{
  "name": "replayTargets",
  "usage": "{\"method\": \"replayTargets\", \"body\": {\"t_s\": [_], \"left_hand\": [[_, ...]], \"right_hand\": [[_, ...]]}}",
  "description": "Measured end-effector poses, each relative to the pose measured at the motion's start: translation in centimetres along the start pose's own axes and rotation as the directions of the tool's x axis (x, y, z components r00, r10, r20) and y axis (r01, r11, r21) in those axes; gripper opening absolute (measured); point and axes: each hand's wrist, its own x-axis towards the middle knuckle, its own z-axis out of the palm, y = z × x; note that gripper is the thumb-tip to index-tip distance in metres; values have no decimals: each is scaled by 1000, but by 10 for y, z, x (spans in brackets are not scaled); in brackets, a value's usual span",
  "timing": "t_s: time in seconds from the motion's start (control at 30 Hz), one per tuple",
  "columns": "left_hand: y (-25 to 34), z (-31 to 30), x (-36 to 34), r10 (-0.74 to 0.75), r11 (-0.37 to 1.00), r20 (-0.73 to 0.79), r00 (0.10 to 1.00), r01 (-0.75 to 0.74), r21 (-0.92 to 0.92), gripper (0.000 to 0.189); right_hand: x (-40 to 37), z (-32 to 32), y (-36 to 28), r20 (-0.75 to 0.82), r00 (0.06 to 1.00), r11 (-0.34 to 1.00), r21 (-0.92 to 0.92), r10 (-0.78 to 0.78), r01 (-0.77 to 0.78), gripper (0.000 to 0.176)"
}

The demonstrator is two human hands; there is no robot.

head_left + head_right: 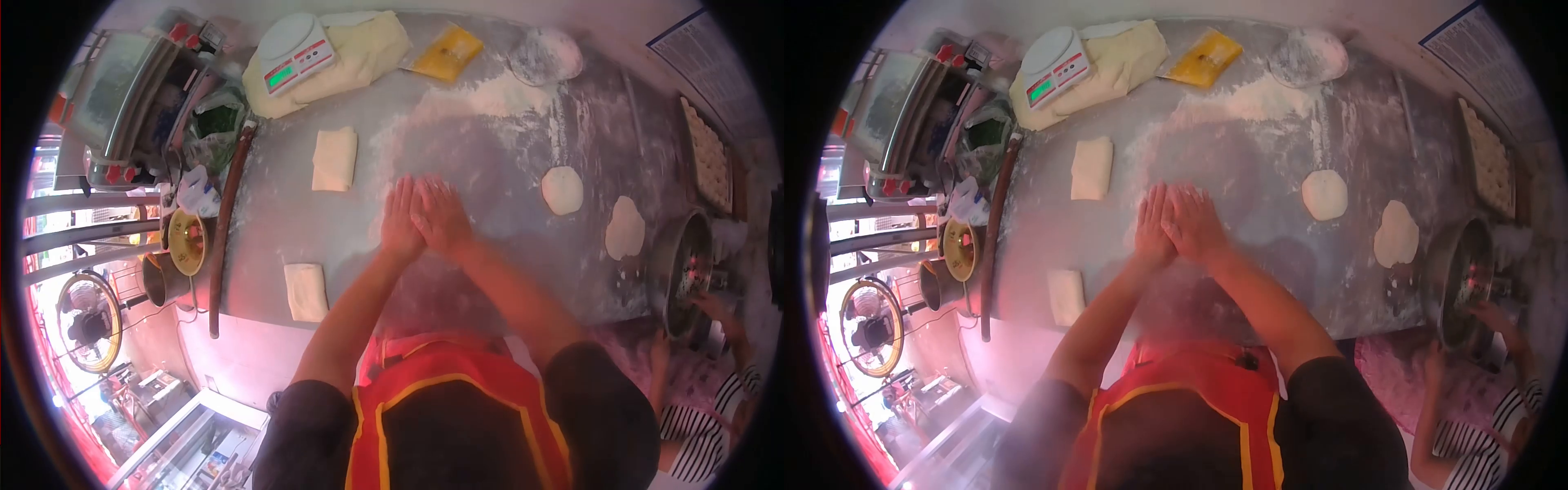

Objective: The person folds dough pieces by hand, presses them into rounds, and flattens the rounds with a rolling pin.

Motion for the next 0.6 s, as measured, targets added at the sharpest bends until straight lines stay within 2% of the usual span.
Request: {"method": "replayTargets", "body": {"t_s": [0.13,0.23,0.33,0.43,0.47,0.53,0.57,0.6], "left_hand": [[1,-9,6,37,995,45,998,-41,95,62],[2,-13,-2,63,967,45,997,-72,246,62],[-1,11,-46,60,989,30,998,-64,131,62],[16,-7,-50,-8,988,136,991,-13,155,63],[17,-7,-65,-11,989,161,987,-13,147,63],[7,-9,-47,17,989,147,989,-39,146,63],[1,-10,-37,-77,997,33,997,77,0,62],[-2,-12,-28,-192,970,-54,980,181,-162,62]], "right_hand": [[5,-2,1,18,999,997,75,27,-29,59],[-3,-2,-3,85,995,997,-65,57,-52,60],[-45,-8,-27,239,965,993,-75,107,-91,63],[-50,-14,-35,208,970,991,17,129,-135,64],[-63,-14,-42,202,974,995,-33,102,-97,63],[-47,-15,-27,143,990,986,-164,10,14,60],[-39,-17,-15,86,978,981,-46,190,-186,58],[-32,-22,-6,64,926,923,85,371,-376,56]]}}
